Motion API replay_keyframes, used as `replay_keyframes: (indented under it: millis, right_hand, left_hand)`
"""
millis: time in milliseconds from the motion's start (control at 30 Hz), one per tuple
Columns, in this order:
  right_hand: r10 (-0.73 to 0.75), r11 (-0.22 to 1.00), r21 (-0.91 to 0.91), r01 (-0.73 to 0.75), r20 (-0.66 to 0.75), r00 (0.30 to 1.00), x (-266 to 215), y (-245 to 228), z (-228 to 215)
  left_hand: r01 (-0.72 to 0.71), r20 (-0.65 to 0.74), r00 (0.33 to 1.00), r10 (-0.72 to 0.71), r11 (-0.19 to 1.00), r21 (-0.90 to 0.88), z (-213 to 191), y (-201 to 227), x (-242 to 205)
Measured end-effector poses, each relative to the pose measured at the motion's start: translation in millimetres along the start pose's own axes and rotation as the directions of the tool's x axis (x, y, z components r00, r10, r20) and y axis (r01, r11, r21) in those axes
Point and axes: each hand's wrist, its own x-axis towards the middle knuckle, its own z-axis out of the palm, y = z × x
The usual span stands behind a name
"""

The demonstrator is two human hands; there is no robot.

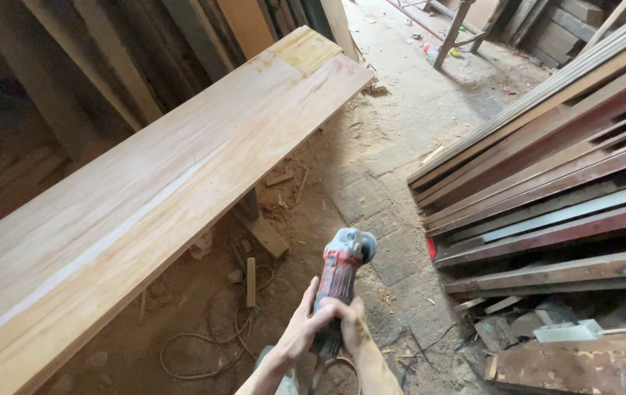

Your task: The person sands a large wooden plank using a handheld electric sander. They flip the plank over to sand the other side and continue sanding the entire surface.

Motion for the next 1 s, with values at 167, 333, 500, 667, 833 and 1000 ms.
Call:
replay_keyframes:
  millis: [167,333,500,667,833,1000]
  right_hand:
    - [-0.172,0.984,0.076,0.164,0.117,0.978,72.5,-75.5,-2.4]
    - [-0.201,0.980,0.007,0.201,-0.022,0.979,162.1,-157.2,12.8]
    - [-0.213,0.976,-0.052,0.211,-0.036,0.976,237.2,-233.2,34.5]
    - [-0.215,0.973,-0.089,0.213,-0.013,0.976,319.8,-270.7,58.2]
    - [-0.185,0.960,-0.174,0.221,0.199,0.962,415.1,-272.9,67.4]
    - [-0.268,0.960,-0.002,0.281,0.288,0.919,533.4,-260.8,64.9]
  left_hand:
    - [-0.049,0.161,0.986,0.031,0.993,0.105,33.1,72.6,49.8]
    - [-0.192,0.160,0.979,0.127,0.844,0.500,46.3,143.1,141.1]
    - [-0.123,0.066,0.992,0.105,0.772,0.624,50.9,208.2,226.2]
    - [-0.043,-0.052,0.993,0.110,0.722,0.691,37.8,256.2,277.0]
    - [-0.034,-0.206,0.964,0.168,0.845,0.533,14.5,280.6,335.0]
    - [-0.311,-0.213,0.900,0.380,0.903,0.296,-22.0,303.4,412.1]
